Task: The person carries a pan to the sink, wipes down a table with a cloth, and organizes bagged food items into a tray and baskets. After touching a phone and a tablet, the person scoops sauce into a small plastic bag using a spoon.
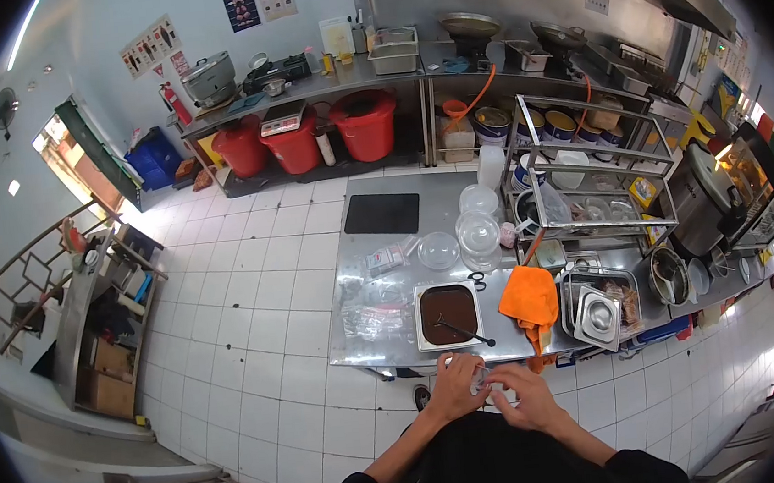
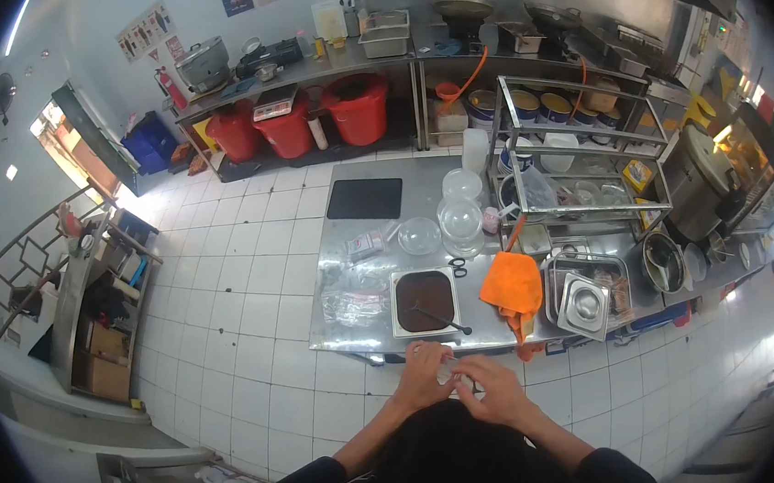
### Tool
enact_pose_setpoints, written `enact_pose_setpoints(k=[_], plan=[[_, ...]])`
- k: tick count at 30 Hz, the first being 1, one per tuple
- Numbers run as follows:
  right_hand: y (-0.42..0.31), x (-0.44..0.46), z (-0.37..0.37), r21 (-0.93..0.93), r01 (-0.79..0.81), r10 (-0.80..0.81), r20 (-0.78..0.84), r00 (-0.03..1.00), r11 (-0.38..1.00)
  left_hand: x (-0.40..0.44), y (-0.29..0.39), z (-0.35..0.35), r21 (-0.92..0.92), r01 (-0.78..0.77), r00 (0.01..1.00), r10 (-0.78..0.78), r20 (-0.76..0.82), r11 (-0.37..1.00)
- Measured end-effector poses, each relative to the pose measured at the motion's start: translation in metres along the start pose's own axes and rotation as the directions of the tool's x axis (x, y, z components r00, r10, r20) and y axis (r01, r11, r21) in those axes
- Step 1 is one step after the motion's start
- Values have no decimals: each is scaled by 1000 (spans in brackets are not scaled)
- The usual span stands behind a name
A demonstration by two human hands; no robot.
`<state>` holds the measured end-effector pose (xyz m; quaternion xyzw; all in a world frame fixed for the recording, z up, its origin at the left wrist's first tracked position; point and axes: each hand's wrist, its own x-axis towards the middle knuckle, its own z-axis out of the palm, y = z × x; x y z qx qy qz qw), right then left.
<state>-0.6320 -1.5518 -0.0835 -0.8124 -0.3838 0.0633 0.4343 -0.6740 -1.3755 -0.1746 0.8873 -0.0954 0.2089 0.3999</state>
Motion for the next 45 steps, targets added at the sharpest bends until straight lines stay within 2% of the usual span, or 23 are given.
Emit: enact_pose_setpoints(k=[1, 3, 6, 9, 12, 13, 18, 21, 24, 27, 29, 30, 31, 32, 33, 34, 35, 36, 37, 38, 41, 42, 45], plan=[[-4, 6, 5, 21, 28, -29, 57, 998, 999, 2, -8, -5, -20, -28, 1000, 28, 13, 999], [-6, 21, 15, -21, -64, 68, 255, 964, 998, 5, -24, -11, -72, -94, 994, 98, 56, 993], [15, 43, 36, -89, -155, 179, 514, 839, 984, 7, -48, -18, -189, -164, 968, 195, 160, 968], [10, 60, 40, -98, -81, 122, 536, 835, 992, 13, -67, -36, -206, -117, 959, 164, 230, 972], [7, 72, 35, -39, -101, 105, 582, 807, 994, 10, -70, -40, -203, -51, 943, 114, 314, 978], [10, 72, 38, -65, -117, 132, 613, 779, 991, 14, -70, -41, -187, -58, 942, 115, 315, 981], [19, 64, 58, -174, -29, 106, 451, 886, 984, 25, -71, -41, -162, -76, 952, 120, 282, 984], [21, 67, 48, -186, 8, 91, 516, 852, 982, 34, -67, -41, -169, -88, 935, 140, 326, 982], [22, 68, 40, -166, -32, 119, 544, 831, 986, 35, -62, -38, -163, -64, 935, 117, 335, 984], [31, 68, 41, -110, -39, 93, 542, 835, 993, 34, -64, -30, -162, -61, 936, 113, 334, 985], [33, 64, 39, -153, -46, 121, 532, 838, 987, 31, -64, -26, -170, -50, 933, 107, 344, 984], [33, 62, 40, -151, -43, 119, 545, 830, 988, 26, -68, -21, -171, -80, 948, 127, 290, 982], [36, 60, 40, -93, -43, 83, 491, 867, 995, 26, -69, -25, -166, -4, 929, 65, 364, 986], [34, 62, 36, 75, -37, 6, 384, 923, 996, 27, -70, -31, -172, 34, 925, 35, 379, 984], [36, 57, 36, 241, -89, 45, 179, 983, 967, 32, -65, -37, -181, 61, 948, -1, 319, 982], [63, 51, 58, 330, 59, -12, -144, 990, 942, 30, -71, -38, -138, 168, 954, -126, 274, 976], [77, 39, 58, 380, -183, 277, -209, 938, 907, 26, -77, -39, -103, 272, 944, -244, 224, 957], [91, 41, 60, 328, -260, 380, -385, 841, 908, 24, -84, -45, -120, 340, 933, -319, 164, 933], [107, 44, 60, 333, -328, 456, -464, 759, 884, 24, -93, -54, -142, 398, 917, -386, 102, 906], [129, 45, 62, 81, -392, 368, -558, 744, 916, 22, -102, -64, -171, 447, 894, -447, 41, 878], [178, 33, 93, 245, -527, 581, -316, 750, 814, 8, -136, -73, -207, 575, 807, -591, -17, 791], [149, 49, 82, 510, -683, 792, 5, 610, 523, 6, -141, -75, -226, 606, 786, -618, 20, 763], [166, 59, 100, 752, -539, 691, 157, 706, 379, 4, -146, -77, -282, 641, 759, -646, 89, 714]])
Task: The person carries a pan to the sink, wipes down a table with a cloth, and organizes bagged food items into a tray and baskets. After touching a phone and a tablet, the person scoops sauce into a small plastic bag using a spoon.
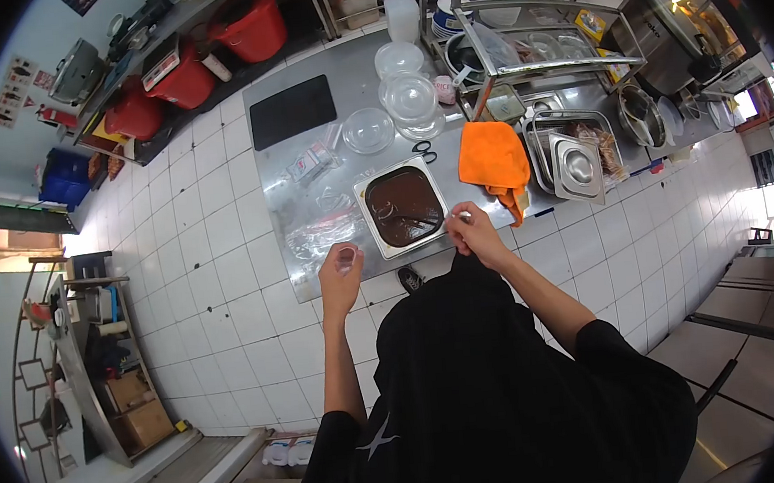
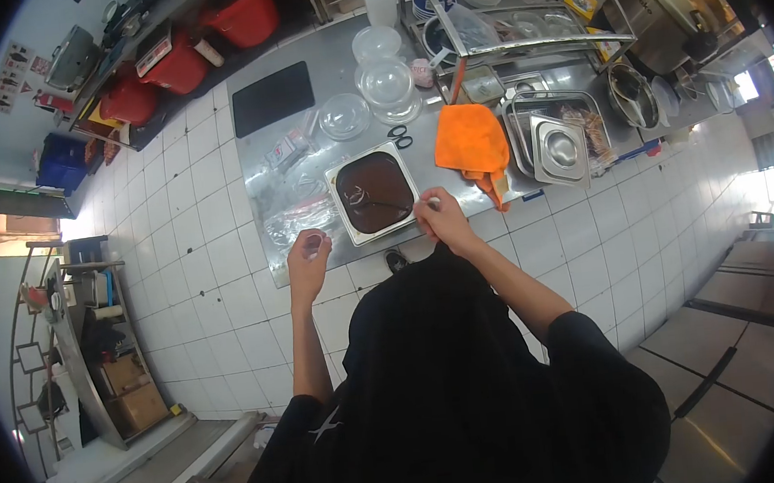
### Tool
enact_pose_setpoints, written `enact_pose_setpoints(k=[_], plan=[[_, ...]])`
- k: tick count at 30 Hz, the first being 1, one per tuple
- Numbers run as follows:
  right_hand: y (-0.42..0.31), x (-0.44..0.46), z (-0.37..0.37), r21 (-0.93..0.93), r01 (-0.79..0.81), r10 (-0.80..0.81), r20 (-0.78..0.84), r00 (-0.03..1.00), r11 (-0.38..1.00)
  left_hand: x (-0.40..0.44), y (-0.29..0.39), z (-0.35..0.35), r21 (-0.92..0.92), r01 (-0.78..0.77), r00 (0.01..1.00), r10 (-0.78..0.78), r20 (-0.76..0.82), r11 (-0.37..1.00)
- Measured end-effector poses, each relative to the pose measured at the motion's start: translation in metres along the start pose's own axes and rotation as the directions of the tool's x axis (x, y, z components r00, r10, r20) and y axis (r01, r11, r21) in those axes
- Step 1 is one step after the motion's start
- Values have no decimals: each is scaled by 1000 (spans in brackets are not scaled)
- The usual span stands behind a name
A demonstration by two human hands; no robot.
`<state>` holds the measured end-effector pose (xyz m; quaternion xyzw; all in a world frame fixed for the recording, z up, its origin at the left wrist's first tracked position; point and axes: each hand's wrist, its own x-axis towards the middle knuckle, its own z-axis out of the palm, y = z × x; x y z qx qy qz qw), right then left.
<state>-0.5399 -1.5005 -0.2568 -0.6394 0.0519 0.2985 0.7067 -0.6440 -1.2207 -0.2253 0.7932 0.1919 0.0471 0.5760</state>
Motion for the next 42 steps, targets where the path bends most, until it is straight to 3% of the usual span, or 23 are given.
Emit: enact_pose_setpoints(k=[1, 4, 11, 17, 23, 36, 42], plan=[[-1, 7, 6, 118, 56, -57, 1, 998, 991, 0, 3, -1, -13, -8, 1000, 8, 7, 1000], [-13, 23, 23, 147, 166, -164, -26, 986, 975, -1, 8, 3, -54, -44, 999, 45, 26, 998], [-17, 43, -14, -216, 390, -394, 30, 919, 895, -8, 13, 4, -63, -53, 998, 56, 36, 997], [-8, 33, -17, 66, 169, -171, 21, 985, 983, -3, 8, -4, -51, -51, 998, 53, 45, 997], [10, 41, -23, 373, 93, -88, -30, 996, 923, 11, 11, -12, 12, -98, 992, 97, 77, 995], [-117, -26, -14, 419, 357, -302, -194, 934, 835, 51, 32, 16, 120, -373, 928, 372, 30, 920], [-150, -44, -11, 452, 441, -391, -205, 897, 775, 59, 50, 27, 3, -326, 943, 325, 73, 945]])
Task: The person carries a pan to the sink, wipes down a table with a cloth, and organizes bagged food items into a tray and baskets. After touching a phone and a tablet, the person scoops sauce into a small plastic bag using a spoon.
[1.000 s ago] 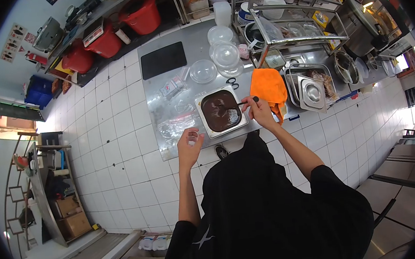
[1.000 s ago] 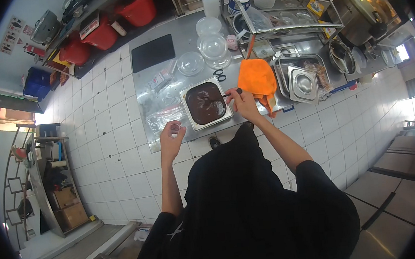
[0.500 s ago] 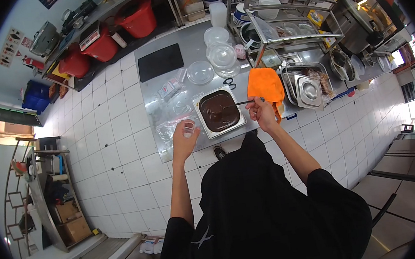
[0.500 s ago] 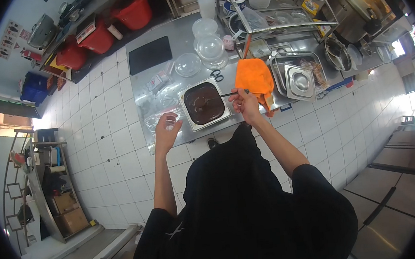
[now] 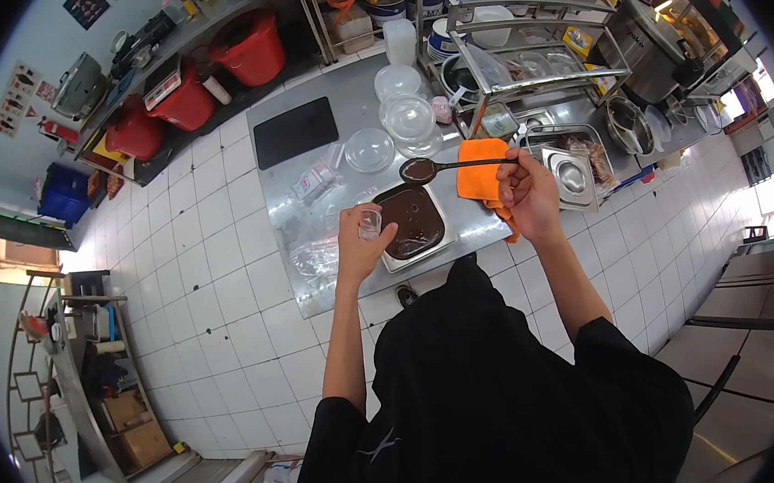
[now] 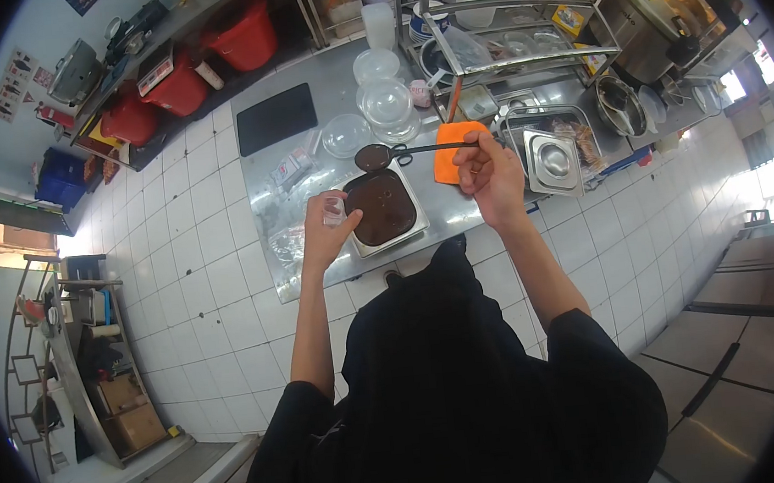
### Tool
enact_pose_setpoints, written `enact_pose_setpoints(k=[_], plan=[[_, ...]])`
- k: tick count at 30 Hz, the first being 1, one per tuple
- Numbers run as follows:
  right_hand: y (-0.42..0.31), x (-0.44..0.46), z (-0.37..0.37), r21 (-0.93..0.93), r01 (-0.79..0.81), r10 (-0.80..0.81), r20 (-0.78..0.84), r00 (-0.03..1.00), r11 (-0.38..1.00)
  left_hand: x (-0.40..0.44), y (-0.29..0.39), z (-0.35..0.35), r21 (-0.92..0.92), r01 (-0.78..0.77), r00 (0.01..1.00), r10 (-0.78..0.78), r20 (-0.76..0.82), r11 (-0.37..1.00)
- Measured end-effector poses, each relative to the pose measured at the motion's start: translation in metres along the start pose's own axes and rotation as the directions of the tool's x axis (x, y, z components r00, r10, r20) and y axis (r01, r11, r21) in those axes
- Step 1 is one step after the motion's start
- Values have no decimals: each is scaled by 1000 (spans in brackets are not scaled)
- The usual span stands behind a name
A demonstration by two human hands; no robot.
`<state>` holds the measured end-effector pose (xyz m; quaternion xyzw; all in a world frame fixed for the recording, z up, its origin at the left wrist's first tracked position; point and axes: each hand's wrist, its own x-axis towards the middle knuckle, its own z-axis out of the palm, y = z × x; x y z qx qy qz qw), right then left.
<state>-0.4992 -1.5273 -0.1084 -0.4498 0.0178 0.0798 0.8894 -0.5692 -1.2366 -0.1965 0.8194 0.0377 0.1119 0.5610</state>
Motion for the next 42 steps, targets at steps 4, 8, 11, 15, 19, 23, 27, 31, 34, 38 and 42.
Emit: enact_pose_setpoints(k=[4, 8, 11, 15, 19, 23, 27, 31, 34, 38, 42], plan=[[-10, -3, 8, 29, 7, -7, -1, 1000, 1000, 8, 4, 4, 3, -64, 998, 64, -10, 998], [-12, -2, 11, 25, 19, -19, 8, 1000, 1000, 15, 4, 5, -34, -54, 999, 54, -6, 998], [-11, 0, 12, 22, 23, -23, 14, 1000, 999, 19, 2, 7, 29, -53, 998, 53, -22, 998], [-6, 3, 12, 28, 27, -27, 10, 1000, 999, 22, 7, 8, 160, -39, 997, 48, -56, 986], [-5, 3, 15, 38, 17, -17, 10, 1000, 999, 27, -3, 7, 299, -23, 996, 47, -74, 954], [-4, 2, 14, 68, 22, -25, 40, 999, 997, 29, -4, 5, 330, 1, 997, 23, -70, 944], [-4, -1, 15, 93, 35, -40, 51, 998, 995, 29, -3, 3, 320, -6, 998, 27, -63, 947], [-4, -4, 15, 104, 30, -35, 45, 998, 994, 29, -2, 3, 313, -1, 998, 20, -56, 950], [-4, -5, 14, 104, 34, -39, 51, 998, 994, 27, 0, 4, 358, 18, 999, -2, -46, 934], [-4, -7, 14, 98, 27, -32, 51, 998, 995, 25, 8, 12, 486, 34, 999, -33, -11, 873], [-3, -8, 15, 99, 23, -30, 61, 998, 995, 26, 14, 24, 382, 1, 999, -22, 49, 924]])
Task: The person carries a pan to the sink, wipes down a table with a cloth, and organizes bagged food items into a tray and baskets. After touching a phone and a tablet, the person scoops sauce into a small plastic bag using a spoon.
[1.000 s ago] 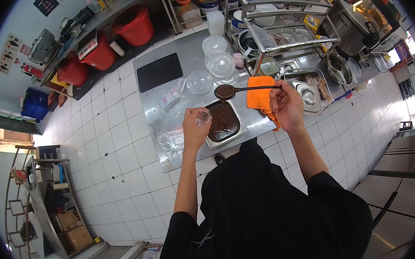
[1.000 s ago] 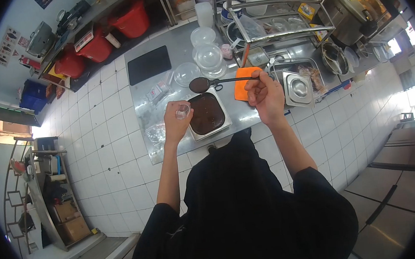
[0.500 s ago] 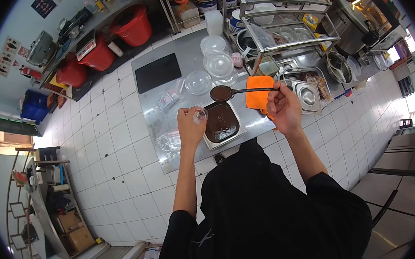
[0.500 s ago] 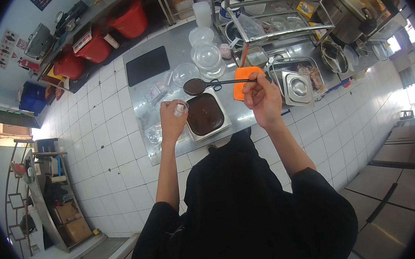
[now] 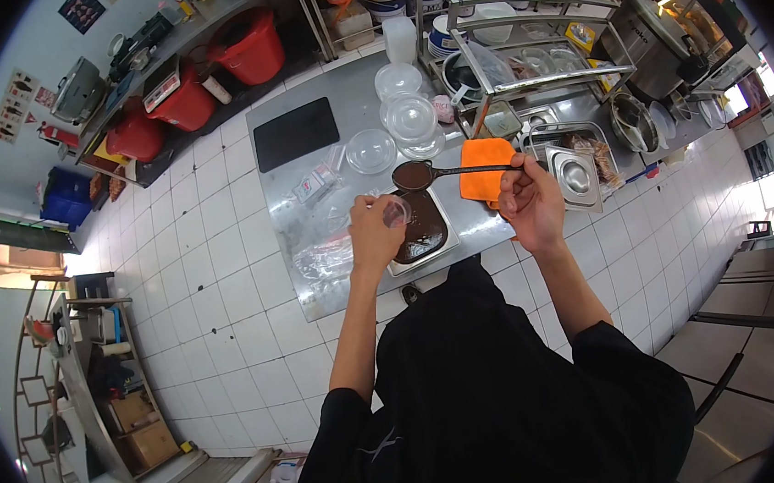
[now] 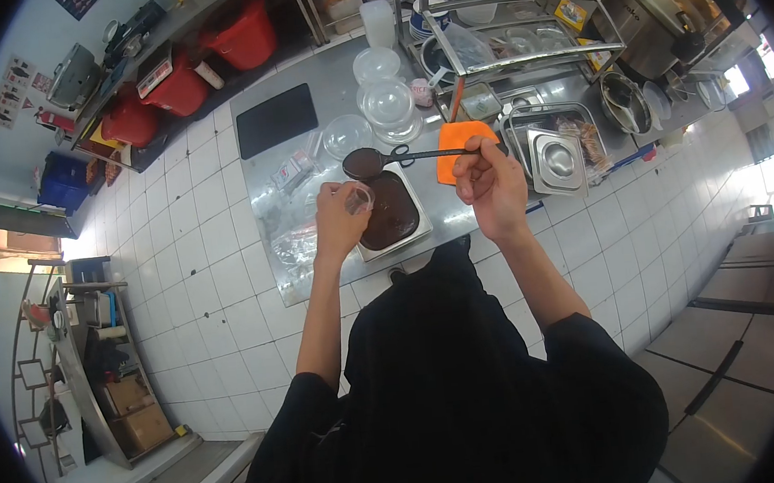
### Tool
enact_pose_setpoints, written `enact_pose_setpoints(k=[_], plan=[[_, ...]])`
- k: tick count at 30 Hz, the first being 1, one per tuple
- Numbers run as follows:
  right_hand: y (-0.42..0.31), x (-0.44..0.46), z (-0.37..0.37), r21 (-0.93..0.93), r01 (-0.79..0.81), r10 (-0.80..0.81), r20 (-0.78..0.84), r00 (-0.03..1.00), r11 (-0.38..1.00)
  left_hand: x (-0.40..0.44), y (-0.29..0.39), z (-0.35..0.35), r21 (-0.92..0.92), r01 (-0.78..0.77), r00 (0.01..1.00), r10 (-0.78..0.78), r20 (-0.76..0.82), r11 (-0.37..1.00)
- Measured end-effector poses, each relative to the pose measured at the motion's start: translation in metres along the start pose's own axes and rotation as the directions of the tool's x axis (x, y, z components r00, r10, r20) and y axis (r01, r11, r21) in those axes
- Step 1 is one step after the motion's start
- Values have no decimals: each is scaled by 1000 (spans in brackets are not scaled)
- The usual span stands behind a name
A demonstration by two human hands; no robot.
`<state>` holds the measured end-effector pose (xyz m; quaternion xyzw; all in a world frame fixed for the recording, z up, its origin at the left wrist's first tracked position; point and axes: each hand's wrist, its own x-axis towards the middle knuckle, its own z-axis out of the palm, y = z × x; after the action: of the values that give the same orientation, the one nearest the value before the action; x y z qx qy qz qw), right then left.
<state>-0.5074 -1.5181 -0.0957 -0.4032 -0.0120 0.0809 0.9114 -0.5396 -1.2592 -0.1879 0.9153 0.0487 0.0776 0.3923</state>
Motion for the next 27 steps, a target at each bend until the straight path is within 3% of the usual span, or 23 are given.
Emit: enact_pose_setpoints(k=[3, 9, 12, 15, 27], plan=[[-1, -2, 4, 1, 7, -7, 6, 1000, 1000, 4, 10, 11, -285, -10, 1000, 15, 13, 958], [-5, -8, 9, -21, 43, -43, 37, 998, 999, 5, 35, 20, -647, -90, 989, -10, -149, 757], [-5, -11, 12, -34, 88, -85, 74, 994, 996, 6, 40, 17, -671, -126, 983, 2, -182, 731], [-6, -13, 15, -55, 134, -127, 118, 985, 989, 5, 43, 14, -773, -32, 994, -59, -90, 634], [-11, -23, 21, -152, 297, -249, 274, 929, 943, 5, 62, -9, -725, -64, 993, -28, -114, 686]])
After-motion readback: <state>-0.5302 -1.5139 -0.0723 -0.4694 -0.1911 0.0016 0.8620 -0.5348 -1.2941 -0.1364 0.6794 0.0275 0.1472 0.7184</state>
